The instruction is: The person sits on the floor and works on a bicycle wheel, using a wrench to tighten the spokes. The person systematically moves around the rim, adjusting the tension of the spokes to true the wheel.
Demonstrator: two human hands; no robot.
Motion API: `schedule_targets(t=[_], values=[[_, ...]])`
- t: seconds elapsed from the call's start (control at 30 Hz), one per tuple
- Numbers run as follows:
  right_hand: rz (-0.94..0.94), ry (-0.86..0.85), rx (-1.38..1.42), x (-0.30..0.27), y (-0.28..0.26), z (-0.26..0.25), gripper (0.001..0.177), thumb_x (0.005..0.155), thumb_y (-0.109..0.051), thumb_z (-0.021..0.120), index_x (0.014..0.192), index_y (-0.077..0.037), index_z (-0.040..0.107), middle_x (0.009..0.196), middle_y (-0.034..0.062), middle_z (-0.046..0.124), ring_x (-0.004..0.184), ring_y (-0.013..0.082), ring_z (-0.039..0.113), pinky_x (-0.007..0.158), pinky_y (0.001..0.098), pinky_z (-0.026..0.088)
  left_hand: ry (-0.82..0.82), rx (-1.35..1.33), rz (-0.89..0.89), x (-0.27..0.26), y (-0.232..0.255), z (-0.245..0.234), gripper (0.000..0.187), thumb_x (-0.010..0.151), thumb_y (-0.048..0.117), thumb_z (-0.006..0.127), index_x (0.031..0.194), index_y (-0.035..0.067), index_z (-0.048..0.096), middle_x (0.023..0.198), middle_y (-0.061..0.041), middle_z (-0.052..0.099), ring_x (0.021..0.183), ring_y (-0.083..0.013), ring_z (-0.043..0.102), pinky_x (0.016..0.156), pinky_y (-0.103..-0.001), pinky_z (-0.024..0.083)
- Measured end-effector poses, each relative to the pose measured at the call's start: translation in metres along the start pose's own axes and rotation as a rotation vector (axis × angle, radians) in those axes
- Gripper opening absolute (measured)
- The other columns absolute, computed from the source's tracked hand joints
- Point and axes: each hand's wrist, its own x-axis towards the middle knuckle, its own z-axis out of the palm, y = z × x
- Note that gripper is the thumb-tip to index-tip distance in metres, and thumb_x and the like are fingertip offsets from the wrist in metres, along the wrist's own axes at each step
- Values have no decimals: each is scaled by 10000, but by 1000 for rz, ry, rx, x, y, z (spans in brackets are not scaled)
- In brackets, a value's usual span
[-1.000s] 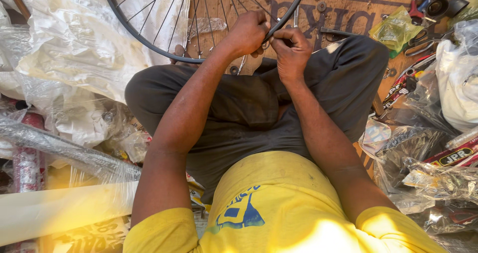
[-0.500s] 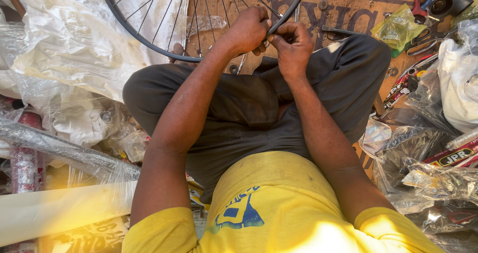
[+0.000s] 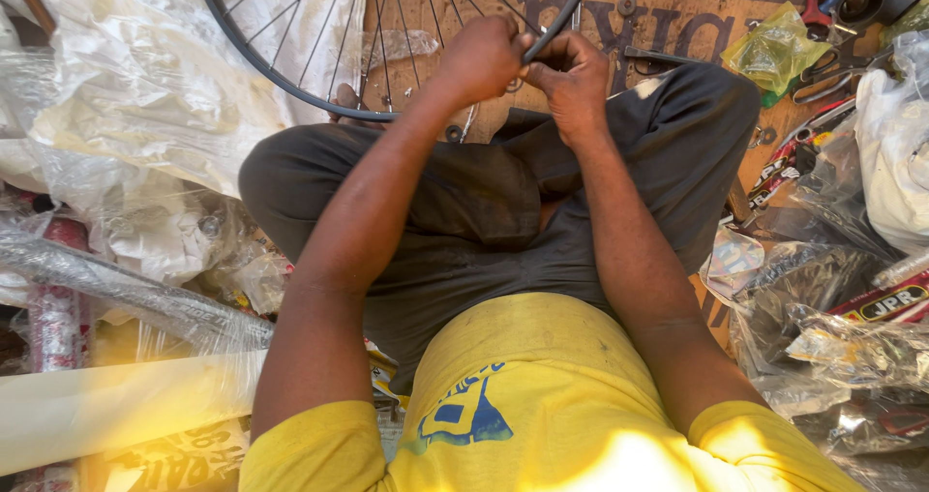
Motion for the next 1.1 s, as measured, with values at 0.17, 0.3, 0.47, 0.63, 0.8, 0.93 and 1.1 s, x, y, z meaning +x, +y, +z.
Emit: schedule_targets(t=[0.17, 0.3, 0.47, 0.63, 0.8, 0.93, 1.1], values=[[92, -110, -97, 0, -5, -7, 132, 901, 33, 781, 961, -36, 685, 898, 59, 738, 801, 99, 705, 734, 277, 608, -45, -30, 129, 7, -20, 3, 310, 989, 309, 624, 1021, 12, 706, 865, -150, 738, 823, -326, 734, 736, -499, 565], [128, -100, -172, -4, -6, -7, 112, 907, 18, 775, 945, -37, 685, 849, 59, 713, 746, 106, 679, 671, 287, 608, -39, 183, -7, 3, -14, 8, 293, 952, 297, 640, 958, 24, 747, 936, -210, 736, 918, -368, 714, 813, -506, 539], [236, 162, -262, 7, -9, -19, 188, 850, 58, 664, 989, -63, 704, 891, 64, 713, 748, 134, 661, 628, 285, 559, -67, 173, 26, 8, -26, 15, 309, 995, 299, 597, 1002, 29, 749, 1002, -223, 742, 982, -381, 706, 896, -492, 530], [232, 163, 832, 11, -26, -56, 195, 1008, -83, 572, 1082, 75, 658, 1038, 233, 716, 947, 325, 749, 869, 399, 656, -54, 390, -28, 6, -51, 40, 401, 1014, 386, 596, 1001, 6, 724, 1009, -226, 726, 989, -395, 687, 877, -513, 524], [258, 5, 982, 3, -23, -45, 352, 1003, -141, 473, 1246, 91, 580, 1155, 265, 713, 1027, 346, 759, 946, 431, 660, -133, 445, 27, 17, -79, 51, 270, 922, 241, 636, 1015, 17, 753, 1069, -242, 726, 1032, -404, 690, 886, -492, 556], [194, -40, 782, 5, -24, -43, 274, 1069, -49, 500, 1317, 49, 564, 1172, 245, 736, 1042, 315, 761, 957, 440, 652, -23, 480, -6, 4, -65, 45, 332, 973, 338, 626, 976, 31, 752, 1029, -237, 725, 1002, -413, 675, 882, -515, 534], [64, -74, 703, 5, -13, -43, 177, 1104, -80, 520, 1265, -41, 582, 1079, 184, 739, 934, 269, 756, 855, 428, 673, -170, 325, -126, 2, -58, 36, 227, 927, 209, 588, 1009, 44, 722, 1028, -220, 733, 966, -401, 711, 837, -543, 551]])
